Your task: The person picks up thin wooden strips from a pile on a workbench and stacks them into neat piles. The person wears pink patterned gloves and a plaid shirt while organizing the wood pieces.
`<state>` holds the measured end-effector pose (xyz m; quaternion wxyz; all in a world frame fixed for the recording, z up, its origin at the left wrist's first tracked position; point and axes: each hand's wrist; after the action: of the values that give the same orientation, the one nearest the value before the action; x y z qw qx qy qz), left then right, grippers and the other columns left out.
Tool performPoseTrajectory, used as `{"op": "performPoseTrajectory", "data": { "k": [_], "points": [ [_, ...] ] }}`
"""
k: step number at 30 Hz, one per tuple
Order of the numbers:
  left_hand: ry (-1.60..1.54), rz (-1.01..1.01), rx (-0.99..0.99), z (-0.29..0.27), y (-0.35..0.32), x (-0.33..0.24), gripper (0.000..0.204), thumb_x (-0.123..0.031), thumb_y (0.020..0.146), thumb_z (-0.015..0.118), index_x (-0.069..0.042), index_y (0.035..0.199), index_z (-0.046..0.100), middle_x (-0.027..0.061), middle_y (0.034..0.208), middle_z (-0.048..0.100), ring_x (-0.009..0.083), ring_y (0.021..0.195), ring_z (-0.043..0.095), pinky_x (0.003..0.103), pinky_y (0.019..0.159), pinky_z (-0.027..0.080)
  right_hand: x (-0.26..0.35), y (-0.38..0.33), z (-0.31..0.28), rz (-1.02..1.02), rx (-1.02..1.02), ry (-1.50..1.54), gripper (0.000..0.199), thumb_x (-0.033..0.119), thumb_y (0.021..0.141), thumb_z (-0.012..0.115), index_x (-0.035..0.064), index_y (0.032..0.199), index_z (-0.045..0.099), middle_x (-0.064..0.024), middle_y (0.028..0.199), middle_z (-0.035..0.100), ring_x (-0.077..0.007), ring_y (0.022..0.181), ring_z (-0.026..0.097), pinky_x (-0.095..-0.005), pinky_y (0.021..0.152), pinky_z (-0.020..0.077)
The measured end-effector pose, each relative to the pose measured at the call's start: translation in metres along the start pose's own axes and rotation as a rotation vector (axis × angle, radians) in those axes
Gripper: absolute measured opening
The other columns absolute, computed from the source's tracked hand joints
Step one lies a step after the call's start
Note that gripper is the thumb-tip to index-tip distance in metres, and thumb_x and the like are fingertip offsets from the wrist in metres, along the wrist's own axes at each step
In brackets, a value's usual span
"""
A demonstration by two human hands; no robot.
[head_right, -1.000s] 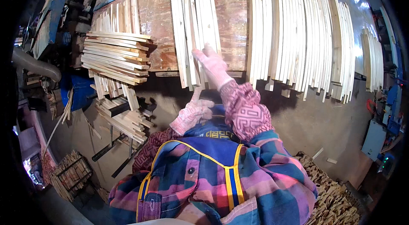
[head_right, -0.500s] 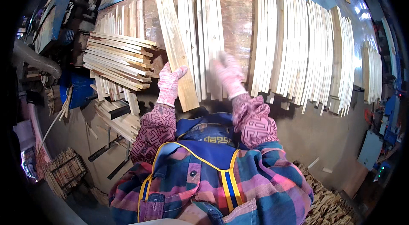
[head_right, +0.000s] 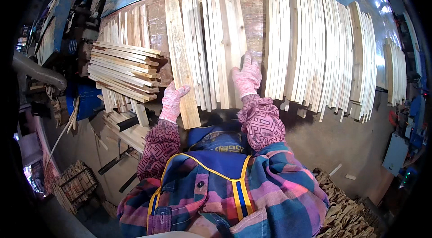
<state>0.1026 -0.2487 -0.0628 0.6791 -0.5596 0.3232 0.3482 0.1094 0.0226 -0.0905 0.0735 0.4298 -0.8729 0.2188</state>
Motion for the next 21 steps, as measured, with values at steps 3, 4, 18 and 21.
{"op": "performPoseTrajectory", "data": {
  "k": [3,4,18,21],
  "points": [
    [0.002,-0.002,-0.007,-0.003,0.001,0.002,0.040,-0.002,0.088,0.070,0.000,0.127,0.061,0.0055,0.102,0.070,0.0139,0.086,0.068,0.028,0.079,0.057,0.020,-0.001,-0.020,-0.023,0.202,-0.139,0.087,0.047,0.089,0.069,0.0177,0.159,0.027,-0.0242,0.150,0.045,-0.0416,0.133,0.051,-0.0460,0.110,0.0435],
    [0.002,-0.009,-0.011,-0.004,0.001,0.002,0.040,-0.002,0.088,0.070,0.000,0.127,0.061,0.0057,0.102,0.070,0.0139,0.087,0.068,0.028,0.079,0.056,0.018,0.000,-0.014,-0.008,0.200,-0.131,0.088,0.047,0.088,0.070,0.0162,0.159,0.027,-0.0246,0.147,0.047,-0.0410,0.132,0.052,-0.0461,0.109,0.0444],
    [-0.108,0.018,-0.044,-0.008,-0.014,0.003,0.044,-0.002,0.088,0.070,0.001,0.131,0.059,0.0070,0.109,0.071,0.0144,0.092,0.068,0.028,0.082,0.057,-0.024,0.010,-0.021,-0.008,0.423,1.047,0.051,0.023,0.087,0.077,-0.0017,0.129,0.061,-0.0112,0.109,0.073,-0.0188,0.092,0.070,-0.0299,0.082,0.0550],
    [-0.295,0.181,-0.032,-0.011,-0.007,0.015,0.044,-0.013,0.096,0.065,0.004,0.135,0.054,0.0081,0.117,0.068,0.0155,0.104,0.065,0.030,0.097,0.051,-0.001,-0.018,-0.047,-0.047,0.569,1.263,0.053,0.011,0.088,0.071,0.0022,0.137,0.055,-0.0076,0.110,0.071,-0.0172,0.095,0.068,-0.0312,0.084,0.0554]
  ]
}}
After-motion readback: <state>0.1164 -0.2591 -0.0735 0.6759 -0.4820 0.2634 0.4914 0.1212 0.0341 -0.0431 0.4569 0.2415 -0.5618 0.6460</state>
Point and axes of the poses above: each hand's wrist, its own y-axis towards the middle knuckle, its own z-axis out of the palm, x = y × z
